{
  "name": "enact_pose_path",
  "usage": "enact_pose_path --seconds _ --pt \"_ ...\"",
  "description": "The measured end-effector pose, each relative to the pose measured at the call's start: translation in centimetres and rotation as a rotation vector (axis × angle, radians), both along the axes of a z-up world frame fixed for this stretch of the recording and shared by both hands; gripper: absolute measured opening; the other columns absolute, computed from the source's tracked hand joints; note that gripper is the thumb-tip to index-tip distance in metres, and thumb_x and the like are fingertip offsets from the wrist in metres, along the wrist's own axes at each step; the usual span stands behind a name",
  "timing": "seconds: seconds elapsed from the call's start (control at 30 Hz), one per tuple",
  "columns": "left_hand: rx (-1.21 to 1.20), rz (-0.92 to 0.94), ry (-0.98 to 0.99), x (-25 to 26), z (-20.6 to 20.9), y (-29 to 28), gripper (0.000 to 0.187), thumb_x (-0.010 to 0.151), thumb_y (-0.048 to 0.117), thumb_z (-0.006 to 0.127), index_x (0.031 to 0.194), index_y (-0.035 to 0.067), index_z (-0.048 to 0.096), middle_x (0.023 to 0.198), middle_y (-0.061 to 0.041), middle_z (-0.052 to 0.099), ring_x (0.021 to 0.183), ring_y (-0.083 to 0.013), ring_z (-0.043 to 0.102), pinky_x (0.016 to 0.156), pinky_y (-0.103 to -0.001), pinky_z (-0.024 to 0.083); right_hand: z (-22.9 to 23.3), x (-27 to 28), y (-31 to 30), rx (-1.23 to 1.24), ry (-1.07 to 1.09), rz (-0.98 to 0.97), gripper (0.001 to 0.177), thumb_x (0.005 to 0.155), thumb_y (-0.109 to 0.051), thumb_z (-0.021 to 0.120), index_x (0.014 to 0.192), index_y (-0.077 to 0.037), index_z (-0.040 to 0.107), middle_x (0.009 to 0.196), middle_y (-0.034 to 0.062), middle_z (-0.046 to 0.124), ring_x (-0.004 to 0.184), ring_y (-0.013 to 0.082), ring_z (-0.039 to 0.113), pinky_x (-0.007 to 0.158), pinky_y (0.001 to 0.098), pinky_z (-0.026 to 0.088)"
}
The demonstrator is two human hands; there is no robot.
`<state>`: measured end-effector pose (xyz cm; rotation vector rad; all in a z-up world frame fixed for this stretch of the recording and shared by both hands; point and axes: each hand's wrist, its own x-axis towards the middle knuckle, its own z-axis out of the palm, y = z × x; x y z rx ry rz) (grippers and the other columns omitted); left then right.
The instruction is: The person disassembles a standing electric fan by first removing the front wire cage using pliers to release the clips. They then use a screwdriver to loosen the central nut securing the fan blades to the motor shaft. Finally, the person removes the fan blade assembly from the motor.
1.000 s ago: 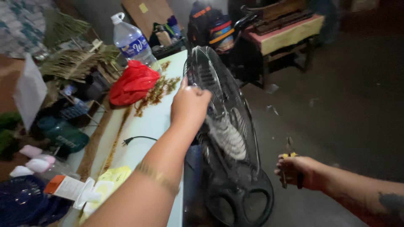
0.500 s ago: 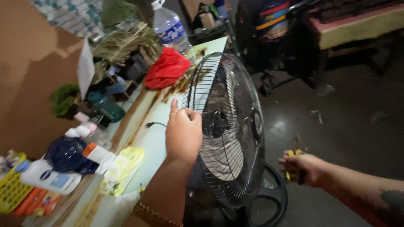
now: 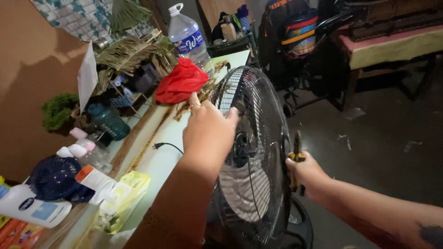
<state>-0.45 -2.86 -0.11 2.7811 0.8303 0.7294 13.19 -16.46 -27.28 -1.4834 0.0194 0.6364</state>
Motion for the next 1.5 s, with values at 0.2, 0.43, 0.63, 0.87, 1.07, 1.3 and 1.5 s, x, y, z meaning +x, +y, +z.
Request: enact_pose_path --seconds 0.2,0.43,0.63,0.87,1.07,1.3,1.5 --pt "0.000 0.004 -0.195 1.7 2.5 1.0 0.070 0.079 0.041 0.080 0.122 -0.004 0.048 0.131 -0.028 0.052 0.112 -0.0437 0.061 0.094 -0.049 0.050 0.4 2.7 -1.3 0.037 0.263 0.027 0.021 0.103 -0.020 0.054 0.120 -0.007 0.051 0.094 0.0155 0.063 0.080 0.0285 0.063 0.068 0.0452 0.052" --pt "-0.088 0.204 0.105 8.4 1.9 -0.3 0.097 0.074 0.065 0.081 0.139 0.009 0.035 0.144 -0.020 0.044 0.134 -0.0410 0.045 0.104 -0.064 0.039 -0.7 10.2 0.1 -0.007 0.351 0.199 0.024 0.104 -0.022 0.054 0.121 -0.007 0.050 0.102 0.0152 0.064 0.084 0.0294 0.066 0.069 0.0470 0.056" --pt "-0.015 0.532 0.356 13.0 1.8 -2.1 0.122 0.066 0.068 0.085 0.156 0.017 0.021 0.161 -0.015 0.029 0.148 -0.0352 0.028 0.109 -0.075 0.020 0.4 20.0 -0.5 -0.095 0.326 0.437 0.020 0.101 -0.020 0.053 0.120 -0.013 0.054 0.103 0.0113 0.065 0.082 0.0260 0.065 0.066 0.0427 0.055" --pt "-0.110 0.679 0.387 14.4 1.3 -1.8 0.118 0.065 0.059 0.089 0.157 0.019 0.027 0.160 -0.015 0.033 0.148 -0.0347 0.030 0.116 -0.071 0.014 2.9 29.4 3.2 -0.229 -0.083 0.775 0.031 0.099 -0.039 0.064 0.111 -0.011 0.062 0.087 0.0074 0.054 0.074 0.0203 0.047 0.062 0.0379 0.043" --pt "-0.152 0.682 0.377 14.1 1.3 -1.4 0.116 0.065 0.053 0.090 0.156 0.018 0.027 0.158 -0.015 0.037 0.149 -0.0338 0.030 0.116 -0.072 0.014 4.7 32.9 8.0 -0.346 -0.285 0.933 0.050 0.086 -0.058 0.071 0.107 -0.012 0.068 0.089 0.0085 0.061 0.079 0.0213 0.055 0.064 0.0408 0.046" --pt "-0.141 0.683 0.325 14.2 0.5 -1.5 0.122 0.066 0.049 0.091 0.160 0.018 0.019 0.163 -0.013 0.029 0.152 -0.0341 0.023 0.118 -0.073 0.008 6.0 33.9 8.0 -0.168 -0.236 1.068 0.046 0.090 -0.055 0.069 0.097 -0.010 0.062 0.066 0.0084 0.055 0.051 0.0200 0.045 0.042 0.0361 0.029" --pt "-0.070 0.708 0.436 18.4 0.7 -2.4 0.120 0.066 0.020 0.089 0.162 0.028 0.017 0.170 -0.012 -0.002 0.154 -0.0367 0.004 0.114 -0.072 0.000 4.0 37.0 14.4 -0.259 -0.389 1.324 0.061 0.099 -0.052 0.064 0.090 0.008 0.061 0.061 0.0101 0.059 0.047 0.0191 0.051 0.039 0.0341 0.037"
